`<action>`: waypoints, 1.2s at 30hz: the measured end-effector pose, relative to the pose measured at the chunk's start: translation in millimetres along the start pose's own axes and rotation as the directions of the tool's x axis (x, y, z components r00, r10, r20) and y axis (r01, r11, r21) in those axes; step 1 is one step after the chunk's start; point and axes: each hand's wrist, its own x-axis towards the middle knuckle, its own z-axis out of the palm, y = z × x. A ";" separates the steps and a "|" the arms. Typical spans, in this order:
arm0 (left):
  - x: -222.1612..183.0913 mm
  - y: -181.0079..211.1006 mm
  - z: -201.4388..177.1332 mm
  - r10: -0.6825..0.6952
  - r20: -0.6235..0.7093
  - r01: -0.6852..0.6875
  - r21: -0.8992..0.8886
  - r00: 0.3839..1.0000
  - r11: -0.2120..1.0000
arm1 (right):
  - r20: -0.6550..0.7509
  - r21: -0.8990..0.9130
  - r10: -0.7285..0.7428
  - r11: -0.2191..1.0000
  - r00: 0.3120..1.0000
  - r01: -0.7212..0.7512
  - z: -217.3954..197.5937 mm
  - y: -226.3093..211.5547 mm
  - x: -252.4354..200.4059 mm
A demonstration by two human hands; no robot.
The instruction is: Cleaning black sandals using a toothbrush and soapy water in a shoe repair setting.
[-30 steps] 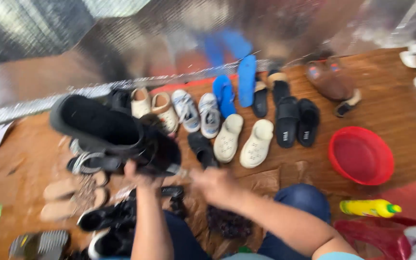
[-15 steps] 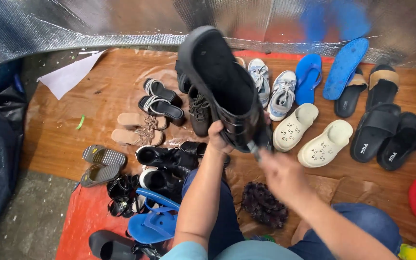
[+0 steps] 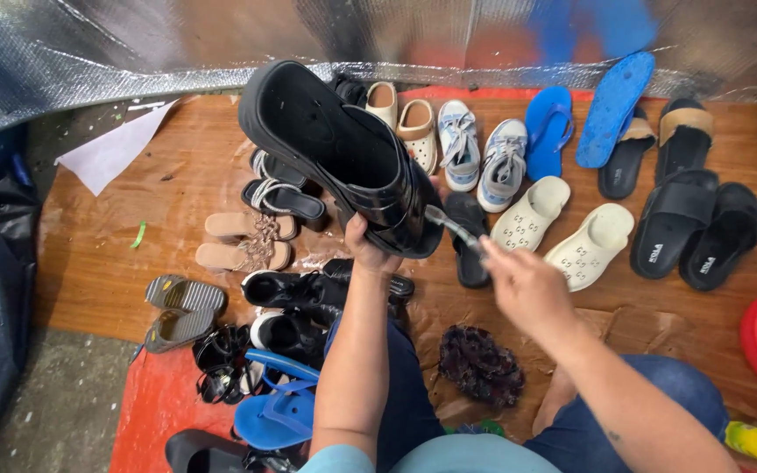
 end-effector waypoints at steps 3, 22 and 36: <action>5.3 -0.3 7.9 0.000 0.013 0.000 -0.006 1.000 1.000 | 0.107 0.058 0.009 0.998 0.994 -0.016 -4.2 -26.4 -5.9; -4.0 -10.7 32.6 -0.020 -0.025 0.020 0.013 1.000 1.000 | 0.170 0.157 0.087 0.981 0.982 -0.114 -15.0 -27.4 10.9; 6.2 -12.8 23.4 0.033 -0.338 -0.064 -0.081 0.941 0.995 | 0.053 0.270 0.058 0.960 0.997 -0.070 -3.6 -7.0 1.9</action>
